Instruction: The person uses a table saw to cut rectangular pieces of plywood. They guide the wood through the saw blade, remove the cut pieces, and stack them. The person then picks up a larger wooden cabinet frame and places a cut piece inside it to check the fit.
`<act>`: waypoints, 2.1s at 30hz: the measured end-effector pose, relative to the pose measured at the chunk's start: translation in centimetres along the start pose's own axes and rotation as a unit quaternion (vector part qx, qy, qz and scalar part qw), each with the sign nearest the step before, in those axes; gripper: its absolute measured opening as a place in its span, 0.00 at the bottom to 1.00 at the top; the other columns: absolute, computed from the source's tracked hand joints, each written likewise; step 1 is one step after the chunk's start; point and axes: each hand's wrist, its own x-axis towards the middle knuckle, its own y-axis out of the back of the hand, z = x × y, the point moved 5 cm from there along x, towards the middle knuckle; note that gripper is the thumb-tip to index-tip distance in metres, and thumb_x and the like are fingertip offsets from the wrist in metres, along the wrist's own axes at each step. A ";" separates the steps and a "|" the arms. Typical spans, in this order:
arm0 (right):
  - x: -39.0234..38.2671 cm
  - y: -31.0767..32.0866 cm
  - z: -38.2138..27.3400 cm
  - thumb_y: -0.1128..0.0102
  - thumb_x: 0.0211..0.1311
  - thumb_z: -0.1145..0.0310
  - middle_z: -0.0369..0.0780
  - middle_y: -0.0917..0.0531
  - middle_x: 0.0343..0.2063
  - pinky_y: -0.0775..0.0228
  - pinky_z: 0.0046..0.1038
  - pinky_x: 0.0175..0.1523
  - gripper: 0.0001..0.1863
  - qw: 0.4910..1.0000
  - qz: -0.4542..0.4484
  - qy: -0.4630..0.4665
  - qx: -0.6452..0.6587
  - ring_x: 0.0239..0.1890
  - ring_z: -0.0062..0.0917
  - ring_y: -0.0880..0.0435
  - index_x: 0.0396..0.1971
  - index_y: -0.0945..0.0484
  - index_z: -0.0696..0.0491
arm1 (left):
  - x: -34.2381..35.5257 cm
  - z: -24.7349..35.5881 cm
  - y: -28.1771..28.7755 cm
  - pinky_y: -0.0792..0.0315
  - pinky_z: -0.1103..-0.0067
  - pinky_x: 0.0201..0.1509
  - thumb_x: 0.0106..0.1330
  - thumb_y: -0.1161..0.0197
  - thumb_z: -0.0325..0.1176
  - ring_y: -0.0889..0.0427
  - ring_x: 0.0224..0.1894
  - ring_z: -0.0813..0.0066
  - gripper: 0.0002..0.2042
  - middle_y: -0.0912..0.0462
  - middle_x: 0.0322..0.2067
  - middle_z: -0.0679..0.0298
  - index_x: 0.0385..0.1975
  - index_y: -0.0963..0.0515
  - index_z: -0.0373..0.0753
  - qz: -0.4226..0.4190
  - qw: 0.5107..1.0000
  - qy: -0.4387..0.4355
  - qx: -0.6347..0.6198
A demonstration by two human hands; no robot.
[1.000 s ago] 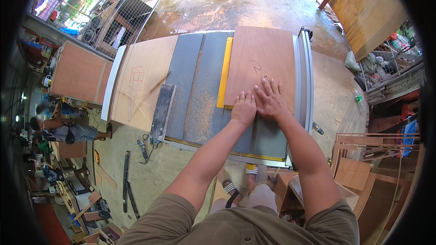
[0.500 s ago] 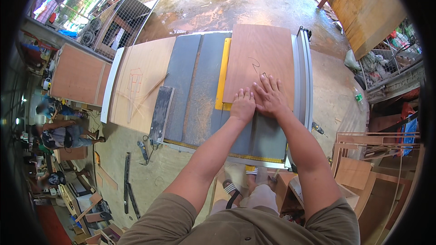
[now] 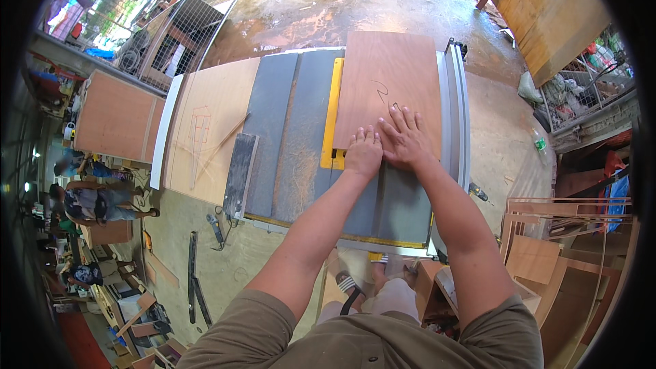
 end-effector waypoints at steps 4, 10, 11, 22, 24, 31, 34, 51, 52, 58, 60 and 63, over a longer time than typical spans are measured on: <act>0.4 -0.2 0.4 0.42 0.53 0.40 0.44 0.45 0.73 0.64 0.50 0.76 0.42 1.000 0.012 -0.003 0.003 0.75 0.45 0.52 0.69 0.37 0.38 | 0.5 -0.2 0.1 0.35 0.61 0.67 0.68 0.50 0.32 0.31 0.65 0.48 0.21 0.30 0.63 0.48 0.59 0.27 0.33 0.005 1.000 0.007 -0.007; 1.0 -0.4 0.9 0.42 0.53 0.40 0.43 0.46 0.73 0.64 0.49 0.76 0.43 1.000 0.004 -0.004 0.001 0.75 0.44 0.52 0.70 0.39 0.37 | 1.2 -0.1 0.5 0.37 0.62 0.69 0.71 0.54 0.33 0.33 0.67 0.50 0.21 0.33 0.66 0.50 0.62 0.29 0.33 -0.034 0.999 0.011 0.004; 1.1 -0.4 0.9 0.43 0.53 0.40 0.43 0.46 0.73 0.64 0.49 0.76 0.43 1.000 0.003 -0.002 0.001 0.75 0.44 0.52 0.70 0.39 0.37 | 1.2 -0.2 0.5 0.37 0.62 0.69 0.71 0.54 0.33 0.33 0.67 0.50 0.21 0.33 0.66 0.50 0.62 0.29 0.33 -0.037 0.999 0.012 0.002; 1.9 0.0 1.2 0.45 0.55 0.39 0.43 0.46 0.73 0.65 0.48 0.76 0.42 1.000 -0.008 -0.009 -0.009 0.75 0.43 0.53 0.70 0.40 0.37 | 2.2 -0.6 0.4 0.37 0.62 0.69 0.71 0.54 0.33 0.32 0.67 0.50 0.21 0.31 0.65 0.50 0.60 0.28 0.34 -0.017 1.000 0.008 0.013; 2.0 -0.1 1.4 0.45 0.55 0.39 0.43 0.46 0.73 0.64 0.48 0.76 0.42 1.000 -0.007 -0.010 -0.010 0.75 0.43 0.53 0.70 0.40 0.37 | 2.4 -0.6 0.3 0.35 0.62 0.67 0.70 0.52 0.32 0.32 0.66 0.50 0.21 0.31 0.64 0.49 0.60 0.28 0.33 -0.007 1.000 0.005 0.015; 2.6 0.0 1.6 0.44 0.55 0.39 0.42 0.47 0.73 0.65 0.48 0.77 0.42 1.000 -0.017 -0.014 -0.015 0.76 0.42 0.53 0.70 0.41 0.36 | 2.9 -0.9 0.0 0.35 0.64 0.67 0.70 0.52 0.32 0.31 0.65 0.51 0.21 0.30 0.64 0.49 0.61 0.29 0.34 -0.009 1.000 0.002 0.025; 2.7 0.0 1.8 0.44 0.55 0.40 0.42 0.47 0.73 0.65 0.47 0.77 0.42 1.000 -0.016 -0.016 -0.016 0.76 0.42 0.54 0.70 0.41 0.36 | 3.3 -0.8 0.3 0.35 0.64 0.67 0.70 0.52 0.32 0.31 0.65 0.51 0.21 0.30 0.64 0.49 0.61 0.29 0.34 -0.008 1.000 0.002 0.023; 5.0 0.2 3.1 0.45 0.57 0.41 0.42 0.47 0.73 0.64 0.46 0.77 0.41 0.999 -0.015 -0.020 -0.020 0.76 0.40 0.52 0.71 0.42 0.37 | 6.0 -1.6 0.2 0.35 0.63 0.67 0.70 0.51 0.32 0.30 0.65 0.52 0.20 0.29 0.63 0.51 0.59 0.26 0.34 0.003 1.000 0.008 0.023; 5.2 0.2 3.2 0.45 0.57 0.41 0.42 0.46 0.73 0.64 0.46 0.77 0.41 0.999 -0.015 -0.023 -0.019 0.76 0.41 0.53 0.71 0.42 0.37 | 6.2 -1.7 0.1 0.35 0.62 0.68 0.71 0.52 0.33 0.30 0.65 0.51 0.20 0.30 0.64 0.51 0.59 0.27 0.35 -0.004 1.000 0.010 0.021; 6.2 0.1 3.9 0.47 0.59 0.41 0.42 0.47 0.74 0.65 0.45 0.77 0.39 1.000 -0.004 -0.016 -0.017 0.76 0.40 0.53 0.71 0.41 0.37 | 7.5 -2.1 0.0 0.35 0.63 0.68 0.71 0.52 0.33 0.31 0.66 0.52 0.19 0.29 0.63 0.52 0.59 0.26 0.35 0.015 1.000 0.017 0.013; 6.5 0.1 4.1 0.48 0.59 0.41 0.42 0.47 0.74 0.66 0.45 0.77 0.39 1.000 -0.004 -0.018 -0.015 0.76 0.40 0.53 0.71 0.40 0.37 | 7.9 -2.1 0.2 0.36 0.63 0.68 0.72 0.53 0.33 0.31 0.66 0.52 0.19 0.30 0.64 0.52 0.59 0.27 0.35 0.009 1.000 0.016 0.009; 7.1 0.2 4.4 0.49 0.60 0.41 0.42 0.48 0.74 0.66 0.45 0.77 0.39 1.000 -0.002 -0.023 -0.011 0.76 0.39 0.54 0.70 0.40 0.37 | 8.5 -2.4 0.3 0.37 0.63 0.69 0.72 0.54 0.33 0.32 0.67 0.52 0.20 0.31 0.65 0.52 0.60 0.27 0.35 -0.001 1.000 0.022 0.005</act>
